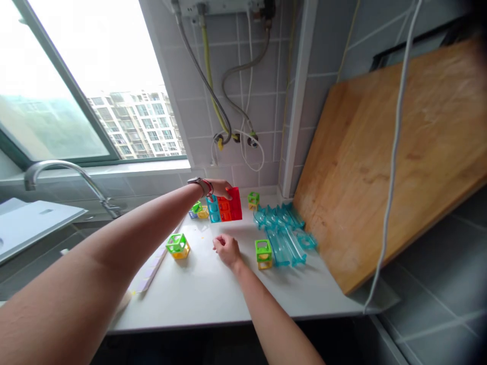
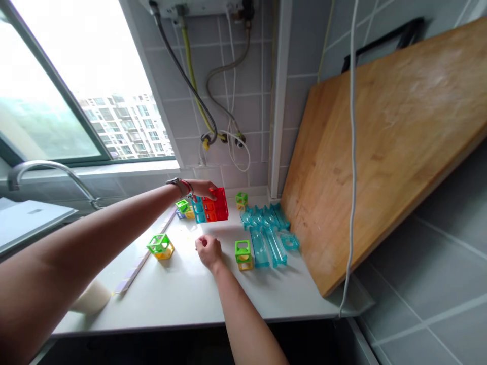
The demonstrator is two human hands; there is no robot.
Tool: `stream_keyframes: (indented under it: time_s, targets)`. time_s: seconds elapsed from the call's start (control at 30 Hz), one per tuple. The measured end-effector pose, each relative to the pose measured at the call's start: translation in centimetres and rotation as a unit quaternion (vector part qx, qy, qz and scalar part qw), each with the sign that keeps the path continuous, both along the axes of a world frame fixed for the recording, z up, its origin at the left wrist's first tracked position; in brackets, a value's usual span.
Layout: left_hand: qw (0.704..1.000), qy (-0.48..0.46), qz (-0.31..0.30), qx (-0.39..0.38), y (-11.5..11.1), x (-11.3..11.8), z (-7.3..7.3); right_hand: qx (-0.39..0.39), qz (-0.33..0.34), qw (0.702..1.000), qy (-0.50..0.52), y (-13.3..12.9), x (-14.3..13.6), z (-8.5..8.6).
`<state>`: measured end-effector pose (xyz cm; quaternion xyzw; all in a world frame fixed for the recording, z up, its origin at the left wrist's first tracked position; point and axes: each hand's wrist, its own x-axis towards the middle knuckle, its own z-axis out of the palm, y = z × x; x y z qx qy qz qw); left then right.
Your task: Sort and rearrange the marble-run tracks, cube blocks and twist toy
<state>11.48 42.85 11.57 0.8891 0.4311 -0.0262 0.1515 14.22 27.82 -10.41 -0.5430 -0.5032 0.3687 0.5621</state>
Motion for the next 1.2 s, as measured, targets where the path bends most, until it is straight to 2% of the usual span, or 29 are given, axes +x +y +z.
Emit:
stream_keyframes:
  time_s: [0.13, 0.23, 0.3, 0.37, 0.5, 0.53, 0.6, 0.67, 0.73, 0.87, 0.93, 1.0, 1.1, 1.2]
  targets:
    - [0.993, -0.103, 0.042, -0.048, -3.6, -2.4, 1.7, 0.023, -0.002, 1.000, -0.003, -0.5, -0.2, 0.0]
    - [0.974, -0.209, 0.067, -0.057, -7.2, -4.7, 1.1, 0.031, -0.029, 0.999, 0.016, -0.6, 0.1, 0.1]
    - [0.952, -0.287, 0.091, -0.049, -10.1, -6.2, -0.5, 0.036, -0.056, 0.997, 0.033, -0.6, 0.5, 0.2]
    - [0.923, -0.363, 0.125, -0.035, -13.3, -7.8, -2.6, 0.043, -0.074, 0.995, 0.047, -1.1, 0.7, 0.5]
    - [0.862, -0.474, 0.175, -0.041, -19.6, -11.1, -7.3, 0.056, -0.062, 0.995, 0.046, -4.6, 0.8, 0.3]
    - [0.824, -0.531, 0.186, -0.069, -21.0, -12.0, -8.4, 0.056, -0.054, 0.996, 0.041, -5.9, 0.8, 0.0]
    - [0.766, -0.599, 0.188, -0.138, -23.4, -13.9, -10.1, 0.051, -0.030, 0.998, 0.034, -8.8, 1.0, -0.6]
    - [0.730, -0.632, 0.184, -0.184, -25.0, -15.5, -11.4, 0.047, -0.020, 0.998, 0.039, -11.4, 1.5, -1.1]
    - [0.708, -0.647, 0.181, -0.217, -25.7, -16.8, -12.3, 0.045, -0.040, 0.998, 0.031, -13.3, 1.9, -1.1]
    - [0.692, -0.646, 0.170, -0.274, -25.6, -17.7, -14.2, 0.059, -0.126, 0.990, 0.025, -15.2, 1.8, 0.5]
    - [0.690, -0.643, 0.165, -0.289, -25.5, -17.3, -15.2, 0.086, -0.125, 0.988, 0.039, -15.4, 1.4, 1.5]
    - [0.693, -0.636, 0.157, -0.301, -25.6, -16.5, -16.1, 0.112, -0.095, 0.988, 0.048, -15.1, 0.9, 2.2]
    - [0.710, -0.619, 0.132, -0.310, -26.0, -15.6, -16.9, 0.112, -0.075, 0.990, 0.049, -14.3, 0.6, 2.2]
    - [0.745, -0.603, 0.134, -0.251, -26.6, -15.9, -17.5, 0.074, -0.099, 0.992, 0.031, -13.6, 0.9, 1.6]
